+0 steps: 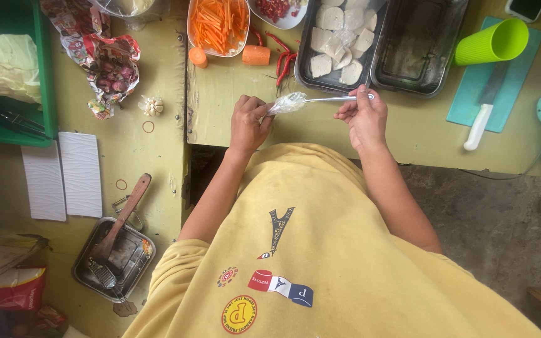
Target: The person uses a wooden pestle to crush ingredients in a metal tray. They then scoop the crushed mixture with a spoon and transfer it into a small plastic bag. The person handles the bag to ensure the contents are inside.
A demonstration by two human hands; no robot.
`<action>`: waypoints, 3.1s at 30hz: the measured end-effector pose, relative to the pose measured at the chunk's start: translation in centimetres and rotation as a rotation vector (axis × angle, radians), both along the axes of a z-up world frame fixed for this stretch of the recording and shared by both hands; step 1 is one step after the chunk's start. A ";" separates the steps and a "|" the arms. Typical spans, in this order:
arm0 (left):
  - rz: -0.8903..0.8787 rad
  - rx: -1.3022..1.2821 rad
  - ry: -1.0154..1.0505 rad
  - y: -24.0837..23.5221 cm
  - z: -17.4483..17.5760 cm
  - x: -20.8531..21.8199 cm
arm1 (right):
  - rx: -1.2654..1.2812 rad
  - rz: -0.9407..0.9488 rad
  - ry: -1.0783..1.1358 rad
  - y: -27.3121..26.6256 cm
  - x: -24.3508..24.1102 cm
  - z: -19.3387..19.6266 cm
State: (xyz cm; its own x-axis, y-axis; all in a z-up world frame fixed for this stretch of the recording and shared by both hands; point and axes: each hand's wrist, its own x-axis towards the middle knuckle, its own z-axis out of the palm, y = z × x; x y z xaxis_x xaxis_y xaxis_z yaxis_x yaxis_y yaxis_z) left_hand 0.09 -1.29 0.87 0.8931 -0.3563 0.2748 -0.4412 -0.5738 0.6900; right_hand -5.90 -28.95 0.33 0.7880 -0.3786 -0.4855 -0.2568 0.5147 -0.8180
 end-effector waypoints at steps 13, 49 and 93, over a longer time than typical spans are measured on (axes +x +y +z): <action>0.054 0.024 -0.028 0.5 0.1 -0.2 | -0.054 -0.058 0.006 -0.2 -0.4 0.0; 0.362 -0.086 -0.004 3.0 -1.2 2.9 | -0.074 0.069 -0.067 2.6 0.0 1.7; 1.088 -0.436 0.204 41.3 -1.2 -41.8 | -0.925 1.167 -1.184 49.0 -18.4 7.5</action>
State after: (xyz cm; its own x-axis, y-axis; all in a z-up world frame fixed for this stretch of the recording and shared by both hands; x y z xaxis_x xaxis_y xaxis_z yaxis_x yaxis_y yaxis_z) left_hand -41.72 40.03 -0.36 0.7097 0.7044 0.0028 0.2729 -0.2786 0.9208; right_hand -24.26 20.03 7.83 0.5362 0.7242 0.4336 0.7158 -0.1179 -0.6883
